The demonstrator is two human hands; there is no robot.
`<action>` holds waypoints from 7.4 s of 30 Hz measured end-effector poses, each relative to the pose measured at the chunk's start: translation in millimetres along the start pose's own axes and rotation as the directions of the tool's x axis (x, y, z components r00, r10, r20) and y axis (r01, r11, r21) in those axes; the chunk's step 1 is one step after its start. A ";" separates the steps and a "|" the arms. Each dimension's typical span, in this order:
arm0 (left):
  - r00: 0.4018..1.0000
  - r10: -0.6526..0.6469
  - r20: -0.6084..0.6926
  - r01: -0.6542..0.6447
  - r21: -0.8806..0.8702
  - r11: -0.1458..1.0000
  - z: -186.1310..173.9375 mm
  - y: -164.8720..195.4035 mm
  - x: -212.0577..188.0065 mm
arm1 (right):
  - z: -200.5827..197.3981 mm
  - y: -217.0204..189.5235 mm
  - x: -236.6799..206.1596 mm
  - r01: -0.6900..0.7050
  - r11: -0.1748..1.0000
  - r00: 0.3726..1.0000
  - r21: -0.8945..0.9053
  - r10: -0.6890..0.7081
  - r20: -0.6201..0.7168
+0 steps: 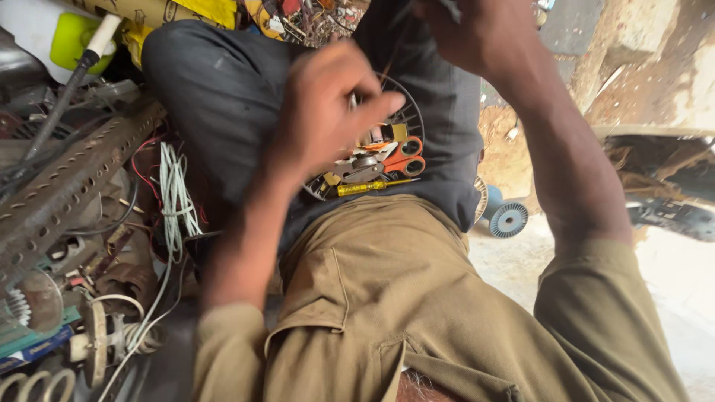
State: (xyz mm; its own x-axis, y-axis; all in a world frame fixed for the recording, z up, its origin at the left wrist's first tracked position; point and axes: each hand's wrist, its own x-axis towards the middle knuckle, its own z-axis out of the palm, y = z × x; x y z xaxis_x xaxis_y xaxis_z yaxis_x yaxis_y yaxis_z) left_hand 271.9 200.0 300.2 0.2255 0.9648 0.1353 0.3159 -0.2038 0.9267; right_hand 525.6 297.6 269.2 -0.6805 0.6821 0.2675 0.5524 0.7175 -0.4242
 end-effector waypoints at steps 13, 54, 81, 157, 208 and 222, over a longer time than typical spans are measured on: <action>0.877 0.473 0.090 -0.480 0.227 0.847 -0.5 9.6 -82.2 | -27.6 -99.1 -20.1 0.265 0.936 0.918 0.231 -0.319 0.237; 0.969 0.101 -0.227 -0.175 -0.337 0.925 7.5 -9.9 -65.4 | 1.1 -40.1 16.5 0.029 0.860 0.988 0.510 -0.103 0.117; 0.907 0.221 0.360 -0.264 0.077 0.961 -28.6 18.5 39.7 | -35.6 -103.7 -28.1 0.211 0.970 0.638 0.123 -0.233 0.734; 0.943 0.216 -0.255 -0.221 0.008 0.975 -5.2 29.8 -54.8 | 16.7 -53.2 -70.9 -0.227 0.813 0.898 0.536 0.388 -0.209; 0.921 0.299 0.249 -0.389 0.628 0.674 46.3 52.6 -21.9 | 55.1 -51.9 -103.1 -0.251 0.936 0.858 0.245 0.332 -0.391; 0.969 0.247 0.003 -0.233 0.342 0.910 9.2 35.0 -42.6 | -71.4 48.2 -230.5 0.162 0.671 0.034 0.724 0.729 -0.684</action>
State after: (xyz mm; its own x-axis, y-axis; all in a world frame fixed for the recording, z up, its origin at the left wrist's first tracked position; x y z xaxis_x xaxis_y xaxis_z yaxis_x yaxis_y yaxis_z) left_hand 281.8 150.2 323.7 0.2991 0.8840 0.3593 0.5500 -0.4674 0.6921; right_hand 743.5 185.0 248.8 0.7085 0.6429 0.2912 -0.0881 0.4900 -0.8673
